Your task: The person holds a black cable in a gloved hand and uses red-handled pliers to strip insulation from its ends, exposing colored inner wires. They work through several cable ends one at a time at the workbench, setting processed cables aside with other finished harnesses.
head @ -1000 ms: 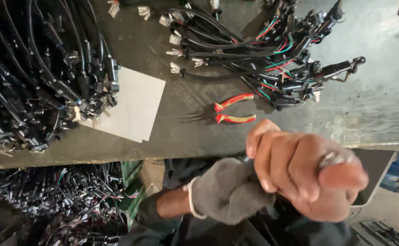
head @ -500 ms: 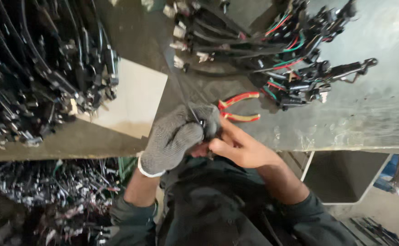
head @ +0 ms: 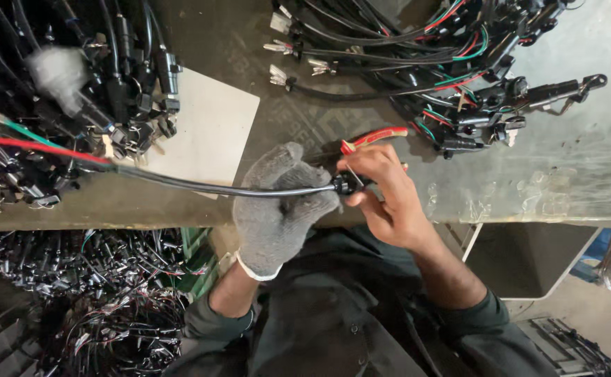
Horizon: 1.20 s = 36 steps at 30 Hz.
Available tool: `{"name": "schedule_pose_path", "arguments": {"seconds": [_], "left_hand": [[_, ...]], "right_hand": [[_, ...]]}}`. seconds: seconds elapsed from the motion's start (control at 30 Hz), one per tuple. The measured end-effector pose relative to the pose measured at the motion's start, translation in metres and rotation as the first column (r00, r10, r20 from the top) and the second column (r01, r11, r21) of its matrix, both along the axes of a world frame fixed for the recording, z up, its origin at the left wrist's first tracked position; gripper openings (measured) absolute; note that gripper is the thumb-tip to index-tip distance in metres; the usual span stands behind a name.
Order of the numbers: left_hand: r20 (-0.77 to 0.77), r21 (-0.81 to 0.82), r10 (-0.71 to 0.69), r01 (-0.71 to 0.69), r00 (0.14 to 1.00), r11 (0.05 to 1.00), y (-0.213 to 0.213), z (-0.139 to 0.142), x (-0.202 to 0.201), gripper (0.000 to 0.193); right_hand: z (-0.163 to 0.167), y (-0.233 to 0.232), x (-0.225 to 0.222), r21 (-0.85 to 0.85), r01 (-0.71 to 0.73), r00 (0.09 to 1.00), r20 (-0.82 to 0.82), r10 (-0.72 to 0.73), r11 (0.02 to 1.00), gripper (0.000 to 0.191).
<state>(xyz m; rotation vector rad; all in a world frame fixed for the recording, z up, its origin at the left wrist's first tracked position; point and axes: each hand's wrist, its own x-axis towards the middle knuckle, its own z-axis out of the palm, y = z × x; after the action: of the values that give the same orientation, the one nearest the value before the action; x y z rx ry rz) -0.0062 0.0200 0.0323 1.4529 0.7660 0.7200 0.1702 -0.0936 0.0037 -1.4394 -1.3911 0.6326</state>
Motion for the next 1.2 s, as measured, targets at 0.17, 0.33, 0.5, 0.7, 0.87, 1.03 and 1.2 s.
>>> {"name": "schedule_pose_path", "arguments": {"seconds": [0.17,0.33,0.5,0.7,0.87,1.03,1.2], "left_hand": [[-0.224,0.372,-0.132,0.21,0.966,0.904,0.013,0.006,0.003,0.034],[-0.198,0.388,-0.16,0.227,0.967,0.893,0.015,0.002,0.001,0.031],[-0.144,0.257,-0.125,0.159,0.982,0.953,0.008,-0.001,0.006,0.043],[-0.176,0.428,-0.089,0.158,0.98,0.89,-0.004,-0.004,0.013,0.041],[-0.006,0.424,-0.419,0.381,0.908,0.821,0.013,-0.014,0.008,0.041],[-0.028,0.428,-0.377,0.352,0.926,0.833,0.01,-0.018,0.005,0.041],[0.265,0.286,-0.508,0.437,0.82,0.853,0.02,-0.012,0.003,0.034]], "right_hand": [[0.003,-0.005,-0.002,-0.047,0.019,1.0,0.023,-0.018,0.999,0.054],[0.01,-0.01,-0.005,-0.029,0.021,0.981,0.191,-0.015,0.999,0.053],[0.001,-0.009,-0.016,-0.129,0.116,0.991,-0.052,-0.123,0.985,0.042],[-0.005,-0.012,-0.008,-0.454,-0.09,0.789,-0.576,-0.214,0.887,0.032],[0.0,-0.013,-0.011,-0.346,-0.176,0.772,-0.63,-0.089,0.922,0.03],[-0.002,-0.007,-0.007,-0.338,-0.15,0.894,-0.448,-0.019,0.929,0.027],[-0.013,-0.012,0.011,-0.14,-0.566,0.704,-0.595,0.388,0.813,0.027]]}}
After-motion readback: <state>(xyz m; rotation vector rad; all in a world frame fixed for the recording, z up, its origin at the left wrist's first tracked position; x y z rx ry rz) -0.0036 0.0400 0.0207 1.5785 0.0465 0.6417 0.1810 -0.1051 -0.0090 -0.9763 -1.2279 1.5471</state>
